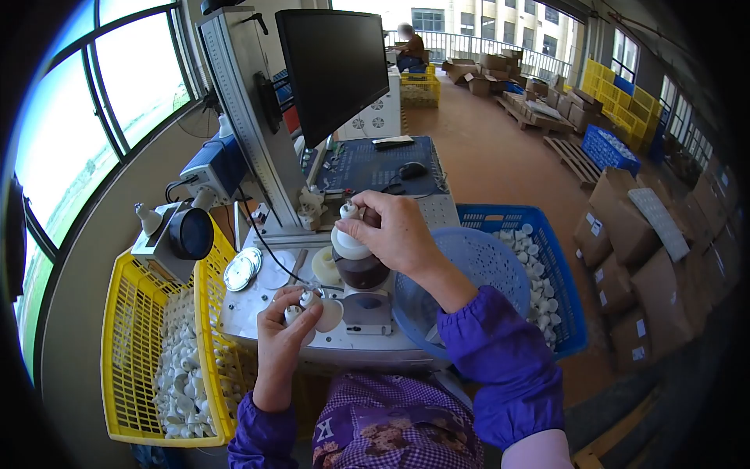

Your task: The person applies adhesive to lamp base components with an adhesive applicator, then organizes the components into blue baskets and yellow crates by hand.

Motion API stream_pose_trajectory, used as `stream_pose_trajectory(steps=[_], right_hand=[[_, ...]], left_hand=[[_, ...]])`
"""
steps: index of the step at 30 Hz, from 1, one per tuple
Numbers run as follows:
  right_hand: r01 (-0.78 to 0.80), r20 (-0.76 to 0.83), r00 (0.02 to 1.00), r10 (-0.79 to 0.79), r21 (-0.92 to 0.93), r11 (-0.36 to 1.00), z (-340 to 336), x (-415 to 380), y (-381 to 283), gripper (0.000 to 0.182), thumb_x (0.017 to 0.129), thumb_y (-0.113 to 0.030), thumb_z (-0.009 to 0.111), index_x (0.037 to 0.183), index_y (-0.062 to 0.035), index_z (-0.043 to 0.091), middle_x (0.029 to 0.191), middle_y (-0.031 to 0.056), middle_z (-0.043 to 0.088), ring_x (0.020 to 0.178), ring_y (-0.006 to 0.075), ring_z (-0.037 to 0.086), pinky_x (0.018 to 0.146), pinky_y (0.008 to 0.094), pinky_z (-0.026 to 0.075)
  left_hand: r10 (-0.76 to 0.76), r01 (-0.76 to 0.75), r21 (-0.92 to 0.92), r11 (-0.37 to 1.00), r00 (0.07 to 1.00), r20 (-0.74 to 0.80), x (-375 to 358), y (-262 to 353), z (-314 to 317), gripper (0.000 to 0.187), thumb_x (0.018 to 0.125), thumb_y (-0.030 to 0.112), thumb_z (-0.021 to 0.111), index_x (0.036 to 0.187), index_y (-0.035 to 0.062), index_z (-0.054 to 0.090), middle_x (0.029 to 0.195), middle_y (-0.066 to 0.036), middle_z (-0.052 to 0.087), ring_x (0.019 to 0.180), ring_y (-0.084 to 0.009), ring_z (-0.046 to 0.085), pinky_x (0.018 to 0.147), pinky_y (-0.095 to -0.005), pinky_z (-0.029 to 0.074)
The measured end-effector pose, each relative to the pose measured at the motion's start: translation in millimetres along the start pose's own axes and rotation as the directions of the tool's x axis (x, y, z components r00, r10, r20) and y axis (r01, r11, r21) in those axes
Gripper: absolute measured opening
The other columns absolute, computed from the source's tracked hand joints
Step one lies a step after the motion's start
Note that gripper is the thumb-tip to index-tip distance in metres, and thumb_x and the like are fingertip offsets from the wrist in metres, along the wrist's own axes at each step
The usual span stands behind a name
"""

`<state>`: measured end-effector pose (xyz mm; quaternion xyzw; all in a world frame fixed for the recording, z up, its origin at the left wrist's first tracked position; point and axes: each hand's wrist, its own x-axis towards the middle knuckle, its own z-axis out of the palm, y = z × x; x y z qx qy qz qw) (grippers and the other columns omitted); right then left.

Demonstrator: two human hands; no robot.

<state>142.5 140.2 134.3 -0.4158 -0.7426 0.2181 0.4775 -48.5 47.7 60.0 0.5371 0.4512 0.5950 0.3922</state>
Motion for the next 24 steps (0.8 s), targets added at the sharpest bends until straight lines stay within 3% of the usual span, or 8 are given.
stream_pose_trajectory(steps=[9,11,13,15,16,18,22,24], right_hand=[[-0.026,0.085,0.996,0.021,0.050,0.998,-7,1,6,0.032,0.078,-0.020,0.073,0.099,0.0018,0.063,0.069,0.0066,0.062,0.061,0.0099,0.053,0.059,0.0267,0.045],[0.039,0.113,0.992,-0.063,0.206,0.978,-17,-2,15,0.034,0.082,-0.018,0.070,0.107,0.0020,0.061,0.074,-0.0006,0.056,0.066,0.0046,0.049,0.057,0.0209,0.042],[0.023,0.100,0.994,-0.043,0.190,0.981,-43,-11,27,0.036,0.084,-0.019,0.068,0.111,0.0029,0.058,0.080,0.0007,0.059,0.068,0.0050,0.051,0.058,0.0201,0.042],[-0.113,-0.092,0.989,0.120,0.081,0.990,-70,-23,38,0.026,0.084,-0.016,0.067,0.102,0.0026,0.062,0.076,0.0019,0.060,0.068,0.0052,0.053,0.058,0.0204,0.043],[-0.129,-0.097,0.986,0.135,0.065,0.990,-85,-33,48,0.026,0.084,-0.016,0.067,0.102,0.0026,0.062,0.076,0.0019,0.060,0.068,0.0052,0.053,0.058,0.0204,0.043],[-0.372,0.025,0.918,0.396,-0.297,0.880,-110,-57,76,0.021,0.080,-0.015,0.069,0.092,0.0013,0.065,0.072,0.0055,0.063,0.068,0.0095,0.059,0.059,0.0246,0.046],[-0.316,0.228,0.836,0.499,-0.544,0.778,-117,-108,100,0.025,0.073,-0.021,0.073,0.088,-0.0011,0.067,0.072,0.0106,0.065,0.069,0.0197,0.063,0.063,0.0319,0.048],[-0.228,0.296,0.680,0.671,-0.784,0.577,-108,-125,110,0.033,0.070,-0.027,0.075,0.091,-0.0023,0.068,0.085,0.0165,0.067,0.083,0.0327,0.065,0.071,0.0388,0.050]], left_hand=[[-0.047,0.047,0.001,0.999,0.997,0.057,-10,-3,6,0.021,0.075,0.009,0.074,0.090,-0.0031,0.066,0.097,-0.007,0.057,0.088,-0.0135,0.054,0.077,-0.0248,0.042],[-0.064,0.065,-0.008,0.998,0.994,0.091,-14,-4,6,0.020,0.075,0.009,0.074,0.090,-0.0031,0.066,0.098,-0.007,0.057,0.089,-0.0135,0.054,0.078,-0.0246,0.042],[-0.110,0.114,-0.081,0.990,0.992,0.057,-20,-6,5,0.020,0.075,0.006,0.073,0.092,-0.0024,0.066,0.098,-0.007,0.057,0.090,-0.0137,0.055,0.079,-0.0247,0.042],[-0.111,0.117,-0.076,0.990,0.991,0.078,-25,-17,-1,0.019,0.075,0.002,0.072,0.092,-0.0019,0.066,0.099,-0.007,0.057,0.091,-0.0142,0.055,0.079,-0.0251,0.043],[-0.156,0.161,-0.070,0.984,0.985,0.077,-27,-22,-4,0.019,0.075,0.001,0.071,0.093,-0.0019,0.065,0.100,-0.007,0.057,0.091,-0.0145,0.055,0.080,-0.0255,0.043],[-0.238,0.246,-0.127,0.961,0.969,0.072,-33,-28,-3,0.019,0.075,-0.001,0.070,0.094,-0.0018,0.065,0.100,-0.008,0.058,0.092,-0.0149,0.056,0.080,-0.0260,0.044],[-0.240,0.252,-0.160,0.954,0.966,0.093,-41,-33,-1,0.020,0.076,-0.002,0.069,0.095,-0.0014,0.064,0.099,-0.007,0.058,0.092,-0.0147,0.057,0.080,-0.0258,0.044],[-0.294,0.308,-0.168,0.936,0.950,0.102,-43,-32,1,0.019,0.076,-0.001,0.069,0.094,-0.0009,0.065,0.098,-0.006,0.059,0.091,-0.0143,0.057,0.080,-0.0256,0.044]])
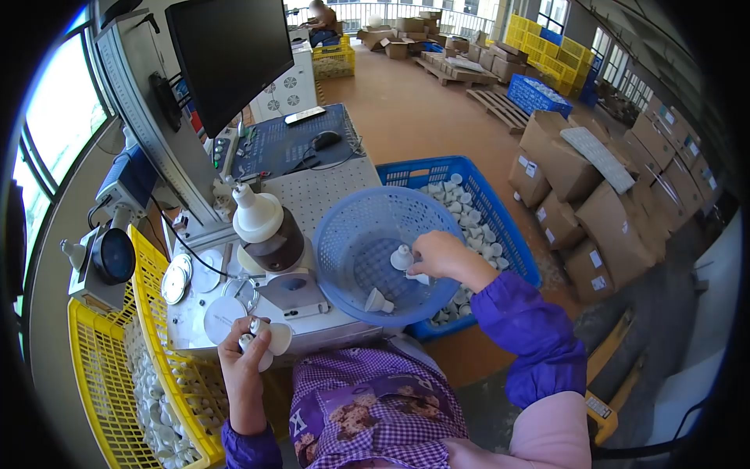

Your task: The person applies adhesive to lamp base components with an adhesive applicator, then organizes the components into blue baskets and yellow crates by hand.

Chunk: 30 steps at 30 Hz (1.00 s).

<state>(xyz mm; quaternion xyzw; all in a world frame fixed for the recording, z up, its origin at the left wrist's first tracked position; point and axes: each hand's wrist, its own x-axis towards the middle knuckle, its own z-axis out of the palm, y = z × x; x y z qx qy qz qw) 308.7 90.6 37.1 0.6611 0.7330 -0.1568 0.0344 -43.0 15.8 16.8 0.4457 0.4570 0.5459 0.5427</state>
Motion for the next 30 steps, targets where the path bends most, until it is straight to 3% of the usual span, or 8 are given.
stream_pose_trajectory(steps=[3,8,10,11,13,16,22,30], right_hand=[[-0.051,0.126,0.990,0.065,-0.115,0.992,30,7,3,0.035,0.067,-0.026,0.076,0.093,-0.0043,0.068,0.087,0.0150,0.067,0.086,0.0348,0.064,0.073,0.0414,0.050],[0.006,0.123,0.992,0.004,-0.075,0.997,30,5,-1,0.035,0.068,-0.023,0.075,0.097,-0.0057,0.066,0.091,0.0161,0.066,0.087,0.0341,0.063,0.075,0.0405,0.049],[0.135,0.000,0.990,-0.143,0.311,0.941,10,-6,-8,0.031,0.073,-0.021,0.072,0.098,-0.0042,0.065,0.090,0.0132,0.066,0.084,0.0266,0.064,0.073,0.0365,0.048],[0.138,0.000,0.989,-0.146,0.312,0.940,10,-6,-9,0.031,0.073,-0.021,0.072,0.098,-0.0042,0.065,0.090,0.0132,0.066,0.084,0.0266,0.064,0.073,0.0365,0.048],[0.182,-0.093,0.981,-0.168,0.732,0.657,12,-10,-11,0.026,0.080,-0.017,0.068,0.100,-0.0020,0.063,0.087,0.0080,0.065,0.081,0.0153,0.061,0.071,0.0301,0.046],[0.261,-0.187,0.964,-0.187,0.799,0.542,9,-18,-21,0.024,0.086,-0.015,0.063,0.105,-0.0002,0.060,0.087,0.0030,0.063,0.081,0.0088,0.056,0.073,0.0249,0.045],[0.281,-0.230,0.956,-0.179,0.895,0.348,12,-21,-32,0.025,0.089,-0.016,0.060,0.110,-0.0023,0.057,0.103,0.0027,0.061,0.096,0.0104,0.056,0.084,0.0260,0.044],[0.318,-0.290,0.946,-0.145,0.919,0.232,14,-26,-42,0.022,0.090,-0.016,0.059,0.107,-0.0024,0.058,0.102,0.0033,0.062,0.092,0.0100,0.058,0.081,0.0258,0.046]], left_hand=[[0.011,-0.011,0.014,1.000,1.000,0.009,-4,0,7,0.020,0.075,-0.001,0.070,0.094,-0.0007,0.065,0.097,-0.006,0.059,0.090,-0.0140,0.057,0.079,-0.0251,0.044],[0.029,-0.029,0.050,0.998,1.000,0.006,-12,6,16,0.013,0.077,0.007,0.069,0.089,0.0034,0.064,0.091,-0.003,0.064,0.081,-0.0097,0.056,0.076,-0.0242,0.043],[0.017,-0.017,0.029,0.999,1.000,0.001,-15,5,17,0.014,0.077,0.007,0.069,0.089,0.0033,0.064,0.091,-0.003,0.064,0.081,-0.0096,0.056,0.076,-0.0241,0.043],[0.008,-0.008,0.007,1.000,1.000,0.009,-15,5,18,0.014,0.077,0.007,0.069,0.089,0.0033,0.064,0.091,-0.003,0.064,0.081,-0.0095,0.056,0.076,-0.0241,0.043],[-0.009,0.008,0.013,1.000,0.999,0.035,-16,6,20,0.015,0.077,0.004,0.069,0.090,0.0009,0.065,0.094,-0.005,0.061,0.085,-0.0117,0.056,0.077,-0.0246,0.044],[-0.014,0.012,0.027,1.000,0.997,0.079,-20,9,25,0.016,0.077,0.001,0.069,0.092,-0.0015,0.066,0.098,-0.008,0.059,0.089,-0.0140,0.056,0.078,-0.0253,0.045],[-0.002,-0.001,0.029,1.000,0.995,0.102,-26,12,28,0.018,0.076,0.004,0.071,0.092,-0.0003,0.066,0.098,-0.008,0.059,0.090,-0.0143,0.055,0.077,-0.0260,0.045],[0.056,-0.062,0.040,0.997,0.989,0.139,-26,13,31,0.020,0.075,0.004,0.073,0.093,-0.0004,0.068,0.097,-0.007,0.059,0.093,-0.0147,0.052,0.082,-0.0274,0.043]])
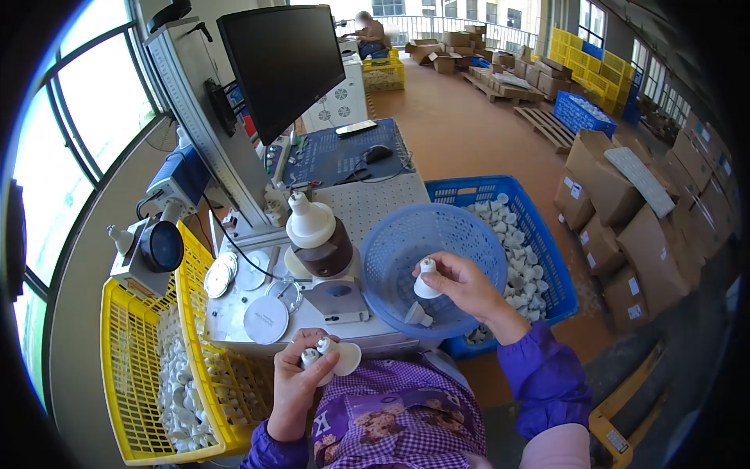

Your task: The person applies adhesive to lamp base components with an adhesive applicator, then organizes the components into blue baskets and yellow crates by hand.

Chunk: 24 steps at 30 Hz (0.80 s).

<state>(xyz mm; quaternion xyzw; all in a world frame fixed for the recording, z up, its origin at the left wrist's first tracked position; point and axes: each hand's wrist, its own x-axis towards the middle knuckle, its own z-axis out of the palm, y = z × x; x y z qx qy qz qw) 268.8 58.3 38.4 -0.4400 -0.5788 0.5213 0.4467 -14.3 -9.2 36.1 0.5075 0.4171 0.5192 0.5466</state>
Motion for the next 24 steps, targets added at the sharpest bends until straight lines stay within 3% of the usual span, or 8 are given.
stream_pose_trajectory(steps=[5,7,11,13,17,19,20,24], right_hand=[[-0.016,-0.015,1.000,0.017,0.030,0.999,0,-4,4,0.022,0.090,-0.019,0.060,0.106,-0.0035,0.059,0.103,0.0036,0.062,0.094,0.0104,0.057,0.083,0.0259,0.045],[-0.018,-0.022,1.000,0.019,0.039,0.999,1,-5,4,0.023,0.090,-0.019,0.060,0.106,-0.0038,0.059,0.103,0.0036,0.062,0.094,0.0106,0.057,0.083,0.0260,0.045],[-0.018,-0.050,0.999,0.021,0.051,0.999,3,-5,2,0.023,0.089,-0.021,0.062,0.104,-0.0042,0.060,0.101,0.0032,0.062,0.093,0.0114,0.056,0.083,0.0264,0.045],[-0.005,-0.049,0.999,0.007,0.050,0.999,5,-3,-2,0.023,0.088,-0.021,0.063,0.104,-0.0041,0.061,0.100,0.0031,0.062,0.093,0.0116,0.057,0.082,0.0265,0.045],[0.061,-0.069,0.996,-0.055,0.087,0.994,8,3,-18,0.026,0.087,-0.022,0.064,0.106,-0.0036,0.060,0.100,0.0049,0.063,0.093,0.0129,0.057,0.082,0.0277,0.045],[0.092,-0.095,0.992,-0.086,0.054,0.994,12,9,-37,0.028,0.087,-0.022,0.064,0.106,-0.0031,0.060,0.099,0.0050,0.063,0.092,0.0125,0.058,0.082,0.0273,0.045],[0.117,-0.123,0.986,-0.113,0.024,0.993,15,13,-46,0.029,0.086,-0.022,0.065,0.107,-0.0025,0.060,0.098,0.0050,0.062,0.091,0.0121,0.058,0.082,0.0269,0.045],[0.297,-0.145,0.944,-0.296,-0.016,0.955,34,44,-72,0.030,0.086,-0.023,0.065,0.107,-0.0014,0.061,0.096,0.0045,0.062,0.089,0.0114,0.058,0.080,0.0263,0.046]], left_hand=[[0.042,-0.041,-0.052,0.998,0.999,0.020,6,2,3,0.021,0.074,0.004,0.074,0.094,-0.0003,0.068,0.109,-0.009,0.053,0.104,-0.0163,0.050,0.088,-0.0295,0.043],[0.066,-0.067,0.048,0.997,0.997,0.032,14,19,3,0.021,0.074,0.005,0.074,0.093,-0.0004,0.068,0.117,-0.011,0.049,0.108,-0.0186,0.050,0.090,-0.0305,0.042],[0.273,-0.268,0.226,0.936,0.962,0.011,44,49,3,0.023,0.074,0.012,0.076,0.092,-0.0003,0.069,0.128,-0.013,0.043,0.116,-0.0221,0.047,0.091,-0.0335,0.042],[0.455,-0.440,0.324,0.837,0.890,0.032,66,67,5,0.025,0.074,0.016,0.076,0.092,-0.0003,0.069,0.130,-0.015,0.042,0.113,-0.0233,0.051,0.087,-0.0337,0.046],[0.362,-0.354,0.278,0.893,0.932,0.025,109,91,13,0.031,0.075,0.020,0.075,0.094,-0.0034,0.067,0.131,-0.016,0.043,0.104,-0.0232,0.057,0.080,-0.0317,0.050],[0.157,-0.171,0.269,0.948,0.985,0.071,123,100,16,0.037,0.076,0.022,0.075,0.096,-0.0073,0.065,0.124,-0.016,0.050,0.093,-0.0214,0.062,0.074,-0.0292,0.051],[0.105,-0.124,0.249,0.960,0.990,0.090,128,100,16,0.040,0.077,0.023,0.075,0.099,-0.0080,0.063,0.111,-0.013,0.059,0.087,-0.0174,0.063,0.073,-0.0275,0.051],[0.114,-0.120,0.146,0.982,0.992,0.052,124,110,7,0.036,0.078,0.020,0.074,0.103,-0.0034,0.064,0.093,-0.010,0.065,0.083,-0.0129,0.062,0.070,-0.0245,0.049]])
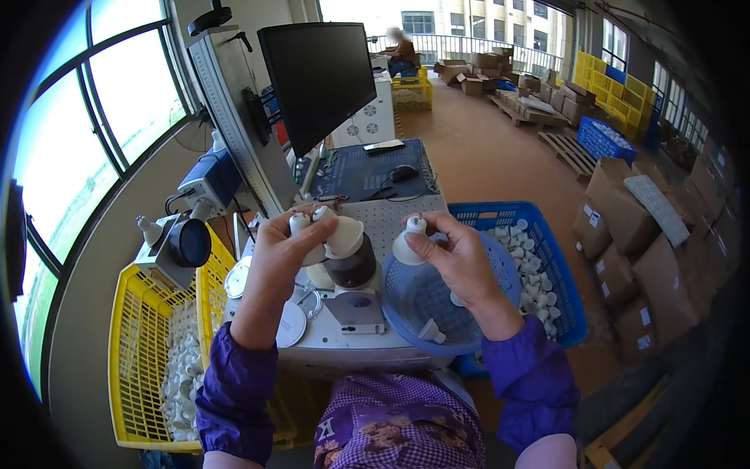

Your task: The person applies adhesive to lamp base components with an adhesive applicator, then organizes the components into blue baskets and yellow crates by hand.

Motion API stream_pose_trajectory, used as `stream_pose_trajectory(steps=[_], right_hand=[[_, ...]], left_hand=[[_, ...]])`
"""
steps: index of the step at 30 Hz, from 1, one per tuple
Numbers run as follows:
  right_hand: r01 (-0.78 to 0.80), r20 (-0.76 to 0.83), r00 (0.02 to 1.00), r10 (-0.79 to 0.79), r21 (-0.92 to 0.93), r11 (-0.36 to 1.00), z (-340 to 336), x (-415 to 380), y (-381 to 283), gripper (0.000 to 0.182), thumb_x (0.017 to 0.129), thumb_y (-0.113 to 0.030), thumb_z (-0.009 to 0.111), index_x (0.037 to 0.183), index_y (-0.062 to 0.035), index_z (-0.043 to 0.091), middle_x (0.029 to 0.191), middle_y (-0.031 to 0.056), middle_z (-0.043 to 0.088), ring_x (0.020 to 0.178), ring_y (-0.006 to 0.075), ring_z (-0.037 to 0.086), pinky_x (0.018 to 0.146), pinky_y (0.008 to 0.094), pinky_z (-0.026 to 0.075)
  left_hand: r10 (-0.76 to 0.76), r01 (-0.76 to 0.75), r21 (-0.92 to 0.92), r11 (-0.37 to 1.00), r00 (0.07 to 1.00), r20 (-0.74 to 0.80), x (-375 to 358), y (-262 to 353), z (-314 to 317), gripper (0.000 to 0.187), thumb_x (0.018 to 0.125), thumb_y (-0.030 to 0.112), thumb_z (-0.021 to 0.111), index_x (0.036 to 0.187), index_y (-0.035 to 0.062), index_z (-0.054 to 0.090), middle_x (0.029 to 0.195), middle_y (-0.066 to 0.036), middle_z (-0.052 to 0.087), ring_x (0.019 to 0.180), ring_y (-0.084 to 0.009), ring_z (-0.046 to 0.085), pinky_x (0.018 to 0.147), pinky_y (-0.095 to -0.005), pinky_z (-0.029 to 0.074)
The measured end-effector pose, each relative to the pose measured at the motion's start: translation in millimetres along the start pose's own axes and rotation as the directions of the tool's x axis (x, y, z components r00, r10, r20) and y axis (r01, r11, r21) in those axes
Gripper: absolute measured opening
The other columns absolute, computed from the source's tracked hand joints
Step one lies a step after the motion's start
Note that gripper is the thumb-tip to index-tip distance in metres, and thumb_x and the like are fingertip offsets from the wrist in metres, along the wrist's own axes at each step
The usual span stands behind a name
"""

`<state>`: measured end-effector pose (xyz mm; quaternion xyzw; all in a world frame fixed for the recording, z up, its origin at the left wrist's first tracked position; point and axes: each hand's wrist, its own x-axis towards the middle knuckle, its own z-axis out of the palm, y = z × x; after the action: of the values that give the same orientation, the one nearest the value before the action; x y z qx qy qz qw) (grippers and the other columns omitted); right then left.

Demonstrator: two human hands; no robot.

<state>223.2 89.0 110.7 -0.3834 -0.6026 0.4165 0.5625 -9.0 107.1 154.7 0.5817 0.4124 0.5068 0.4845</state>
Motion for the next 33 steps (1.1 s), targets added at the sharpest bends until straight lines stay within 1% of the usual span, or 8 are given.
stream_pose_trajectory(steps=[1,3,7,11,14,17,21,33], right_hand=[[0.045,0.017,0.999,-0.046,0.017,0.999,10,9,-3,0.030,0.086,-0.023,0.066,0.106,-0.0014,0.062,0.095,0.0044,0.062,0.087,0.0103,0.057,0.077,0.0246,0.046],[0.091,0.028,0.995,-0.092,0.041,0.995,30,26,-8,0.030,0.085,-0.023,0.067,0.105,-0.0014,0.063,0.095,0.0042,0.062,0.086,0.0093,0.056,0.074,0.0229,0.045],[0.221,0.101,0.973,-0.208,-0.134,0.966,64,54,0,0.030,0.083,-0.022,0.068,0.104,-0.0011,0.063,0.093,0.0084,0.064,0.086,0.0159,0.058,0.076,0.0276,0.046],[0.330,0.132,0.944,-0.303,-0.331,0.884,76,60,15,0.030,0.081,-0.018,0.068,0.104,0.0005,0.062,0.092,0.0136,0.065,0.089,0.0248,0.060,0.079,0.0335,0.046],[0.389,0.134,0.920,-0.369,-0.440,0.810,78,59,12,0.030,0.081,-0.018,0.068,0.103,0.0015,0.062,0.091,0.0155,0.065,0.089,0.0262,0.061,0.079,0.0349,0.047],[0.309,0.087,0.950,-0.299,-0.385,0.869,81,57,15,0.031,0.081,-0.019,0.068,0.102,0.0023,0.061,0.090,0.0167,0.065,0.086,0.0271,0.063,0.077,0.0353,0.048],[0.349,0.100,0.936,-0.337,-0.384,0.855,80,57,17,0.032,0.081,-0.020,0.068,0.103,0.0026,0.061,0.089,0.0176,0.064,0.083,0.0280,0.063,0.076,0.0351,0.049],[0.293,0.141,0.955,-0.259,-0.359,0.886,75,60,20,0.036,0.084,-0.025,0.066,0.108,0.0005,0.060,0.095,0.0187,0.062,0.089,0.0292,0.062,0.079,0.0363,0.047]], left_hand=[[0.003,-0.003,0.005,1.000,1.000,0.002,-7,3,-4,0.036,0.078,0.020,0.074,0.103,-0.0034,0.064,0.093,-0.010,0.065,0.083,-0.0129,0.062,0.070,-0.0245,0.049],[0.098,-0.115,-0.119,0.986,0.986,-0.139,-23,6,-16,0.030,0.079,0.014,0.071,0.102,-0.0030,0.064,0.100,-0.010,0.064,0.087,-0.0143,0.061,0.076,-0.0259,0.048],[0.124,-0.168,-0.183,0.969,0.966,-0.228,-57,-4,-44,0.025,0.079,0.008,0.068,0.101,-0.0023,0.065,0.107,-0.011,0.062,0.094,-0.0160,0.060,0.083,-0.0282,0.046],[0.037,-0.110,-0.258,0.960,0.962,-0.272,-83,-26,-61,0.020,0.079,0.005,0.066,0.098,-0.0012,0.066,0.111,-0.013,0.061,0.100,-0.0181,0.058,0.087,-0.0308,0.044],[-0.051,-0.040,-0.319,0.947,0.961,-0.272,-96,-37,-63,0.019,0.078,0.005,0.067,0.096,-0.0012,0.066,0.112,-0.013,0.060,0.101,-0.0186,0.057,0.087,-0.0305,0.044],[-0.087,0.001,-0.326,0.946,0.965,-0.249,-102,-50,-63,0.018,0.078,0.005,0.066,0.095,-0.0012,0.066,0.113,-0.013,0.060,0.100,-0.0188,0.057,0.086,-0.0305,0.044],[-0.092,0.003,-0.368,0.930,0.970,-0.227,-107,-63,-55,0.018,0.078,0.004,0.066,0.095,-0.0005,0.067,0.112,-0.012,0.061,0.099,-0.0180,0.058,0.085,-0.0301,0.045],[-0.269,0.179,-0.438,0.881,0.951,-0.153,-117,-80,-41,0.020,0.078,0.006,0.067,0.096,-0.0015,0.066,0.110,-0.010,0.062,0.098,-0.0161,0.058,0.086,-0.0289,0.043]])
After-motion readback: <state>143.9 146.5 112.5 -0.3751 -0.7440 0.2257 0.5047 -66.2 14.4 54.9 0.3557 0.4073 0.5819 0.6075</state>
